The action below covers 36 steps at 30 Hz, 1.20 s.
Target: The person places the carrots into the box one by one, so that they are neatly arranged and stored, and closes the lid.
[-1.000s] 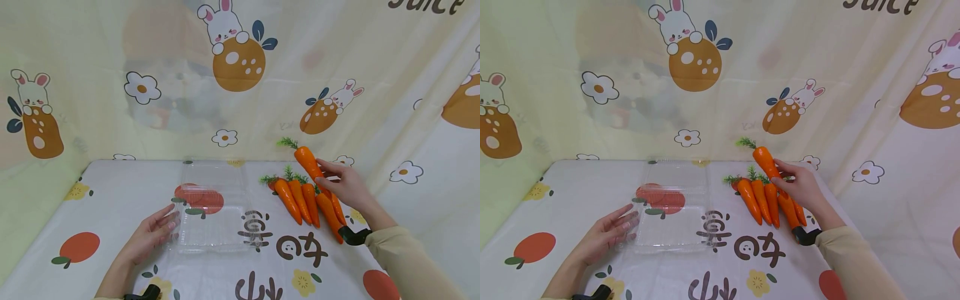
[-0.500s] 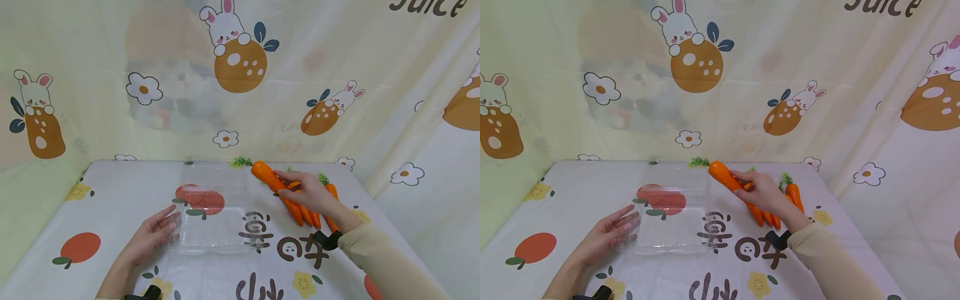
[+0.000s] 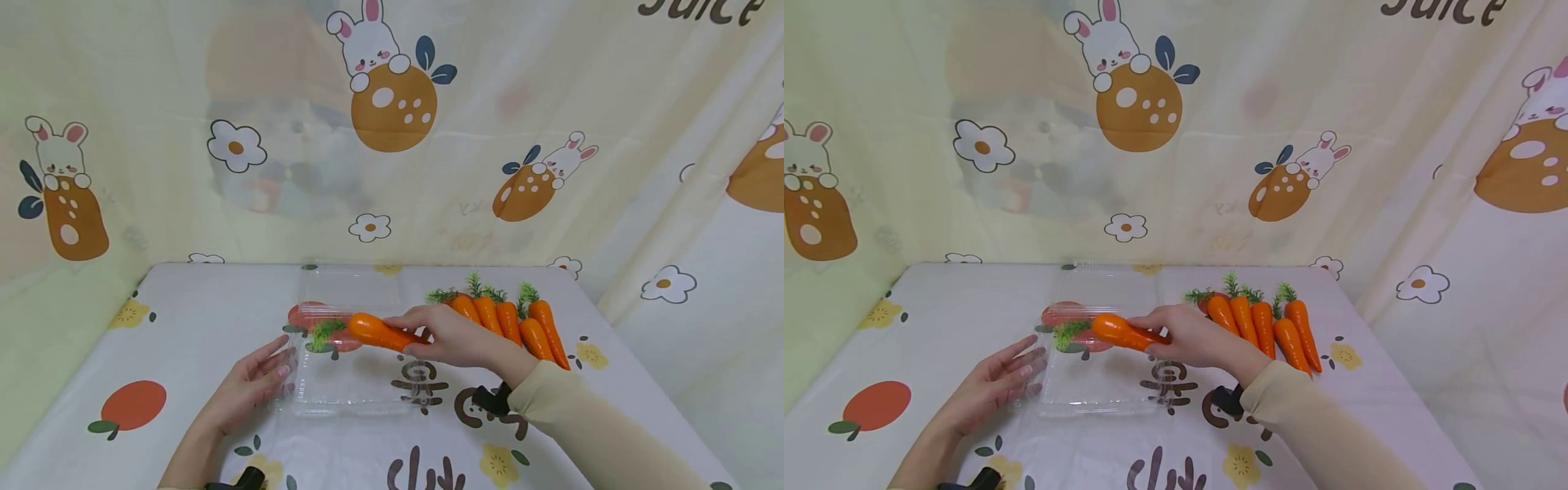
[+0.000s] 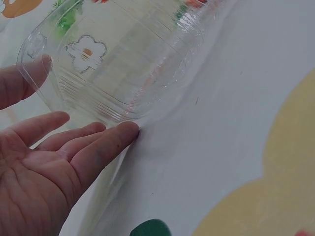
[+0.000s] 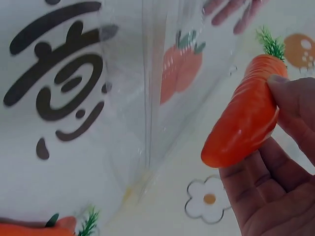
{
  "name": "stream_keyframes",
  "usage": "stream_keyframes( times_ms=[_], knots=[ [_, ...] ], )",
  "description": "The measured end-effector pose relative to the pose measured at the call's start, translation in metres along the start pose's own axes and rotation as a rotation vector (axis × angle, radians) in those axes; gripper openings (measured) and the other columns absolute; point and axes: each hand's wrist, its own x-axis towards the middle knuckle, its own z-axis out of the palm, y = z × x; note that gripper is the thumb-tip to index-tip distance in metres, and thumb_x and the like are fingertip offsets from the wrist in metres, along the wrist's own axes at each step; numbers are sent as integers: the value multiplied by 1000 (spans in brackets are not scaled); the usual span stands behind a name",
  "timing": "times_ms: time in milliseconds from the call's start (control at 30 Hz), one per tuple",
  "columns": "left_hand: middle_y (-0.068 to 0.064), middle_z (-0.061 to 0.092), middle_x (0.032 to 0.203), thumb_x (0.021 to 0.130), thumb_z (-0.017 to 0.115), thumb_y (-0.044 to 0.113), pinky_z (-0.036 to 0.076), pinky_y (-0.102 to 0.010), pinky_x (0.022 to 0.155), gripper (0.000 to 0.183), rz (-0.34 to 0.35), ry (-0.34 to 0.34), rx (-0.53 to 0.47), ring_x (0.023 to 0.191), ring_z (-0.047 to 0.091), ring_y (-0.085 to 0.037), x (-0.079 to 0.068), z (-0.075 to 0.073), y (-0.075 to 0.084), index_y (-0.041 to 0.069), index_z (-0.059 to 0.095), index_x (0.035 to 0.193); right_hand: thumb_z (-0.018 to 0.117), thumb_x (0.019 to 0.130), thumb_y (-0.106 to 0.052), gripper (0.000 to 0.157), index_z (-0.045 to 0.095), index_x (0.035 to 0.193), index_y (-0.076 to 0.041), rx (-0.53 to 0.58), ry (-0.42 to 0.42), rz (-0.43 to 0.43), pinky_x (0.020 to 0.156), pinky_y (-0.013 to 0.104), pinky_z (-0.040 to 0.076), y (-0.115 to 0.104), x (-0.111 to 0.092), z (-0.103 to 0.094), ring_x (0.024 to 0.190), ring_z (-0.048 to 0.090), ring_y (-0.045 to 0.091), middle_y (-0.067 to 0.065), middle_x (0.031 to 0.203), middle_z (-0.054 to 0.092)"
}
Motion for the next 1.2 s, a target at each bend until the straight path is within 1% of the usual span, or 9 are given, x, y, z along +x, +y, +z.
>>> stream_keyframes(
  times_ms=[100,200,333,500,667,900,1200],
  knots=[
    [-23,36,162,105,56,19,48,-47,108,68,5,-5,-8,149,37,-42,1,0,-1,6,24,163,71,95,-9,49,60,144,-10,0,-58,12,83,19,56,-8,5,6,97,62,13,5,124,72],
    [-24,35,162,105,57,18,51,-44,106,68,8,-8,-17,149,36,-43,1,0,-1,6,23,163,71,95,-10,49,61,143,-12,-23,-97,18,83,17,55,-13,8,11,98,63,13,6,124,72],
    [-25,34,163,104,58,18,54,-41,103,69,16,-17,-38,150,35,-44,0,0,-1,5,23,163,72,95,-10,49,63,142,-14,-68,-126,14,81,17,54,-16,13,17,94,61,12,5,122,72],
    [-26,33,163,104,58,19,50,-44,107,70,25,-26,-36,150,33,-44,-1,-1,-1,4,21,163,72,94,-10,48,64,141,-14,-77,-155,5,81,17,53,-17,18,23,92,59,11,4,119,73],
    [-25,33,163,105,57,19,45,-48,111,69,24,-24,-29,151,34,-43,0,-2,-2,5,22,163,72,94,-9,48,64,141,-14,-24,-191,12,82,18,53,-15,22,31,90,58,8,1,116,73],
    [-25,34,162,104,57,19,47,-44,109,69,28,-20,-31,150,35,-43,0,-2,-2,5,23,163,73,94,-10,48,65,140,-16,80,-226,54,84,17,54,-7,27,41,91,60,5,-5,113,73],
    [-24,34,163,105,57,19,42,-48,112,69,17,-16,-25,151,35,-42,0,-1,-2,6,23,163,74,93,-12,44,67,137,-14,196,-257,77,85,16,55,1,31,46,94,62,3,-4,115,74]
  ],
)
